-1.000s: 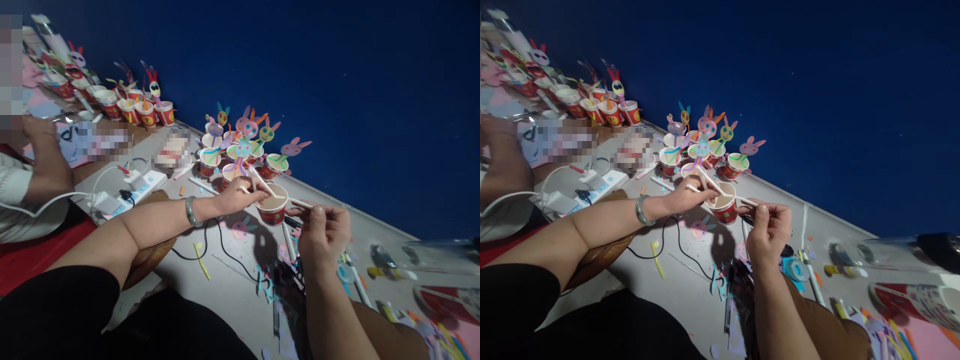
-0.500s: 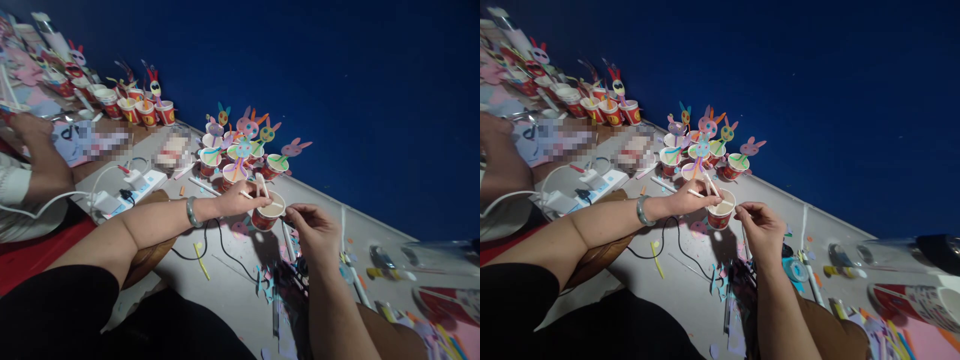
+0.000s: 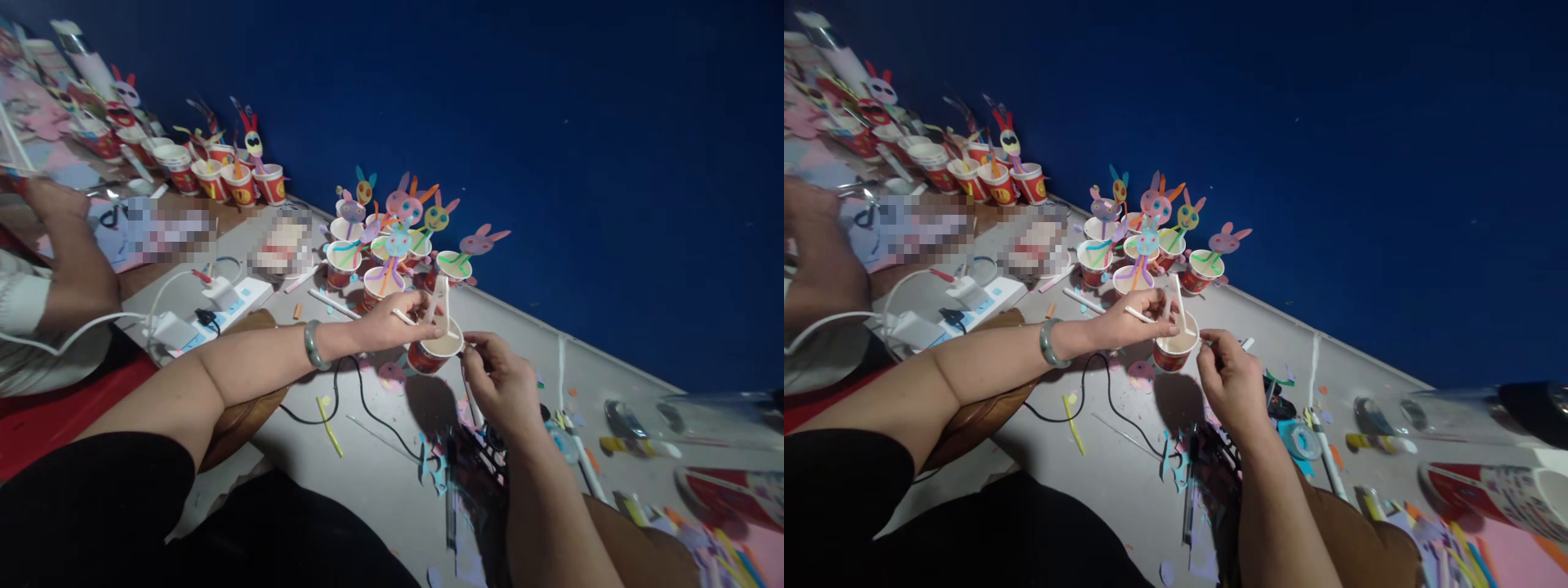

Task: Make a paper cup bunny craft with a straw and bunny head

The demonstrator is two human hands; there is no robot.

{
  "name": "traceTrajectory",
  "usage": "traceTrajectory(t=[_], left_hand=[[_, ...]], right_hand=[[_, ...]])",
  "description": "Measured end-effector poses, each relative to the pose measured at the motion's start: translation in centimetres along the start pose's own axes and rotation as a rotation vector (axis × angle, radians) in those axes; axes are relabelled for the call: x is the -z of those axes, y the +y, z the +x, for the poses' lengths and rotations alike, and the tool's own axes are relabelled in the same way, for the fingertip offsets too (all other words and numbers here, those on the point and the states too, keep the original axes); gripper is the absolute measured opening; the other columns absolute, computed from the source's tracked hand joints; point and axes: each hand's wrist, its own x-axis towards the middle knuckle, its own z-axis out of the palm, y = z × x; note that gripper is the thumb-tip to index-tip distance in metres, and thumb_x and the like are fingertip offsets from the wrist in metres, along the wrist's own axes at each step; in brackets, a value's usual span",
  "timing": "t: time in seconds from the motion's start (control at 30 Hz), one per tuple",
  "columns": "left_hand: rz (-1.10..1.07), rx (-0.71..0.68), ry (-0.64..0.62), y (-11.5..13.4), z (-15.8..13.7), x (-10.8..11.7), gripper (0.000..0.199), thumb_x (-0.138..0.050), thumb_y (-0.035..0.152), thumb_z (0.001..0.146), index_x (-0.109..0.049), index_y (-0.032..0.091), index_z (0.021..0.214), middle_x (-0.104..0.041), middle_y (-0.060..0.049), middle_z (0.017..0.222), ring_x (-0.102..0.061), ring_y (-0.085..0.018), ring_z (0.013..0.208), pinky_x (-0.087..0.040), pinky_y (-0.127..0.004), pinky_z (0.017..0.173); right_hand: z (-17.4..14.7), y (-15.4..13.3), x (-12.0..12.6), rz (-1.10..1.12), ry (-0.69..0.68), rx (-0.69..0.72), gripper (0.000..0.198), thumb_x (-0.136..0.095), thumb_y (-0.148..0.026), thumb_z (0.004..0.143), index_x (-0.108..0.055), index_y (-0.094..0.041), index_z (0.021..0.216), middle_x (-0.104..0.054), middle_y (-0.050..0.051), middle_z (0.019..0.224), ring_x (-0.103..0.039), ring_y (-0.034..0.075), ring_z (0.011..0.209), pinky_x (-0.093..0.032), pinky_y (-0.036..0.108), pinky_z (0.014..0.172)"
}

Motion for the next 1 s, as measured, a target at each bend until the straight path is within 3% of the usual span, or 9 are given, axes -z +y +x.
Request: traceTrajectory(t=[0.17, 0.3, 0.5, 0.7, 0.83, 1.0], left_hand=[[0.000, 0.025, 0.007, 0.10, 0.16, -0.07, 0.018, -0.065, 0.020, 0.081, -0.063, 0.012, 0.097, -0.064, -0.003, 0.086, -0.058, -0.011, 0.077, -0.047, -0.025, 0.072], [0.055, 0.000, 0.011, 0.32, 0.22, 0.30, 0.015, -0.066, 0.022, 0.082, -0.066, 0.012, 0.093, -0.068, -0.005, 0.091, -0.060, -0.012, 0.082, -0.048, -0.028, 0.078], [0.024, -0.057, 0.013, -0.08, 0.28, 0.59, 0.027, -0.065, 0.033, 0.084, -0.066, 0.012, 0.101, -0.067, -0.010, 0.102, -0.062, -0.016, 0.088, -0.049, -0.030, 0.076], [0.015, -0.181, 0.052, -0.07, 0.35, 0.74, 0.027, -0.072, 0.032, 0.078, -0.068, 0.013, 0.098, -0.062, -0.012, 0.114, -0.058, -0.020, 0.106, -0.047, -0.036, 0.093], [-0.002, -0.153, 0.061, 0.15, 0.30, 0.66, 0.023, -0.072, 0.033, 0.079, -0.068, 0.012, 0.089, -0.062, -0.012, 0.109, -0.059, -0.018, 0.100, -0.047, -0.034, 0.089], [0.003, -0.095, 0.093, 0.00, 0.26, 0.50, 0.022, -0.069, 0.034, 0.081, -0.065, 0.013, 0.088, -0.062, -0.006, 0.095, -0.058, -0.012, 0.082, -0.047, -0.029, 0.077]], right_hand=[[0.15, 0.10, 0.02, 0.079, -0.053, -0.117, 0.013, -0.047, -0.025, 0.088, -0.058, -0.019, 0.094, -0.061, -0.003, 0.056, -0.055, 0.013, 0.045, -0.042, 0.026, 0.052], [0.29, -0.02, 0.05, 0.189, -0.141, -0.085, 0.014, -0.054, -0.034, 0.090, -0.056, -0.021, 0.089, -0.064, -0.001, 0.061, -0.061, 0.014, 0.049, -0.045, 0.026, 0.052], [0.29, 0.08, 0.23, 0.242, -0.036, -0.067, 0.022, -0.057, -0.043, 0.092, -0.060, -0.021, 0.090, -0.066, 0.001, 0.065, -0.063, 0.014, 0.054, -0.049, 0.026, 0.056], [0.20, 0.31, 0.23, 0.284, 0.026, -0.041, 0.018, -0.053, -0.038, 0.095, -0.059, -0.022, 0.100, -0.062, -0.002, 0.063, -0.060, 0.012, 0.052, -0.048, 0.025, 0.053], [0.10, 0.16, 0.18, 0.275, -0.004, -0.037, 0.019, -0.048, -0.032, 0.096, -0.057, -0.022, 0.109, -0.059, -0.004, 0.059, -0.057, 0.011, 0.047, -0.047, 0.024, 0.051], [-0.04, -0.41, -0.33, 0.247, -0.052, -0.031, 0.017, -0.048, -0.036, 0.096, -0.055, -0.021, 0.101, -0.063, -0.003, 0.062, -0.059, 0.012, 0.047, -0.046, 0.024, 0.051]])
